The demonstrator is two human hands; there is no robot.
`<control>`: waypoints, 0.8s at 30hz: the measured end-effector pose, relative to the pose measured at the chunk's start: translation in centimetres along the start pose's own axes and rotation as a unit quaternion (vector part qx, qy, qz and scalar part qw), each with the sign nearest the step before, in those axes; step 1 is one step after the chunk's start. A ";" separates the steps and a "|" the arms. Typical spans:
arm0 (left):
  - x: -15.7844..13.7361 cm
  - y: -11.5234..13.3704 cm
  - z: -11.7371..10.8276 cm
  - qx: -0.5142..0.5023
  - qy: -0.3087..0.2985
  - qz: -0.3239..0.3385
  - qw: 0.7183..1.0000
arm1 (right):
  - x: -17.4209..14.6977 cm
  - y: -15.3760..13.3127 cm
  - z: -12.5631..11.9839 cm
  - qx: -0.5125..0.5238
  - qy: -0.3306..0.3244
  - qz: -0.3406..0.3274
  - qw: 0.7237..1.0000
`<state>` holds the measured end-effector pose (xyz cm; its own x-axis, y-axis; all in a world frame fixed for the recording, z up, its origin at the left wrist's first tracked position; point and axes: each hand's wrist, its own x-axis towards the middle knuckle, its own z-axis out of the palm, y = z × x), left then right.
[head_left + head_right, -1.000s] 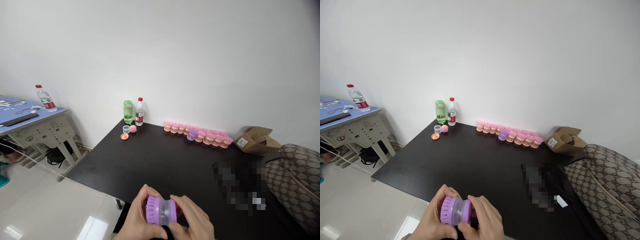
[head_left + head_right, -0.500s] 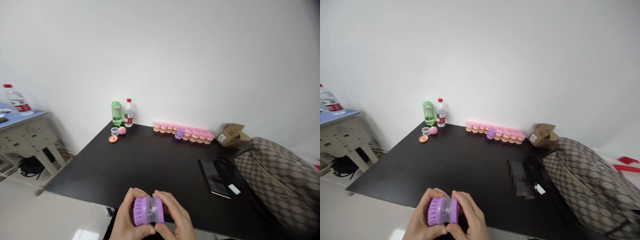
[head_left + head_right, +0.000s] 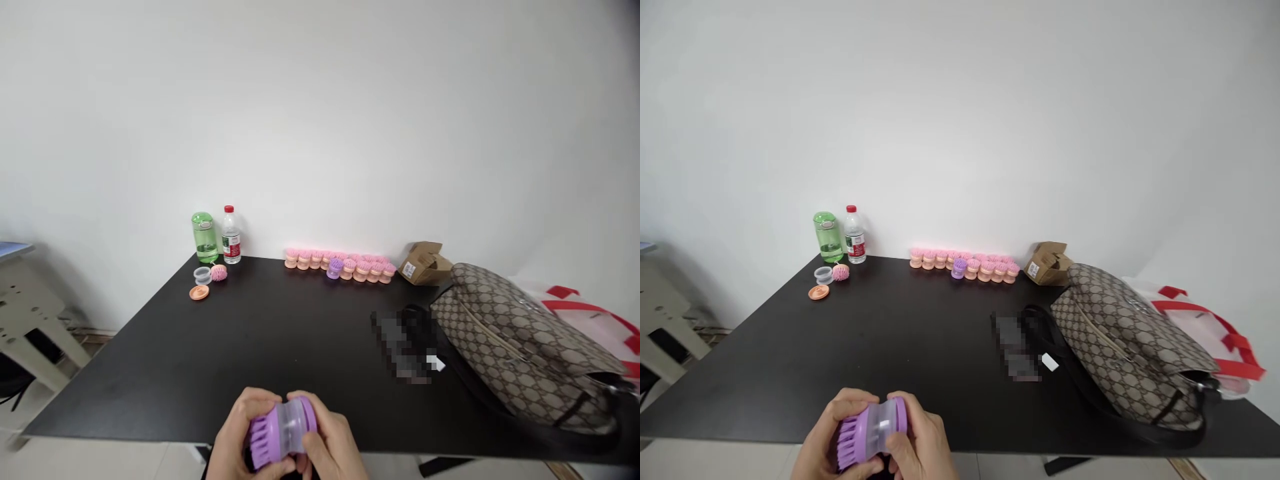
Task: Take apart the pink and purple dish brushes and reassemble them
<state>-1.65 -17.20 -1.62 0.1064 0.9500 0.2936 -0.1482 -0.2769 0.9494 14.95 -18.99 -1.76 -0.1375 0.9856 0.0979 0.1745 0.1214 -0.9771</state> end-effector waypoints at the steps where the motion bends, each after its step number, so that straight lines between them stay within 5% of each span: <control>1: 0.1 -0.1 0.1 -0.011 -0.009 -0.004 1.000 | -0.1 0.1 -0.2 -0.009 0.013 -0.011 1.000; 12: 0.1 -0.5 -1.0 -0.039 -0.126 -0.064 0.989 | -0.6 -1.6 -2.4 -0.119 0.010 -0.193 0.974; 18: 0.2 1.2 -0.9 -0.141 -0.167 -0.163 0.962 | -0.6 -3.0 -2.7 -0.169 -0.007 -0.241 0.956; 24: -0.1 1.4 -0.6 -0.183 -0.172 -0.202 0.947 | -0.8 -3.3 -2.6 -0.288 0.058 -0.313 0.903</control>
<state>-2.45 -17.62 -0.39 0.5314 0.8471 -0.0061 -0.3518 0.2272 0.9081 17.05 -19.84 1.91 -0.2869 0.7045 0.6492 0.5813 0.6667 -0.4665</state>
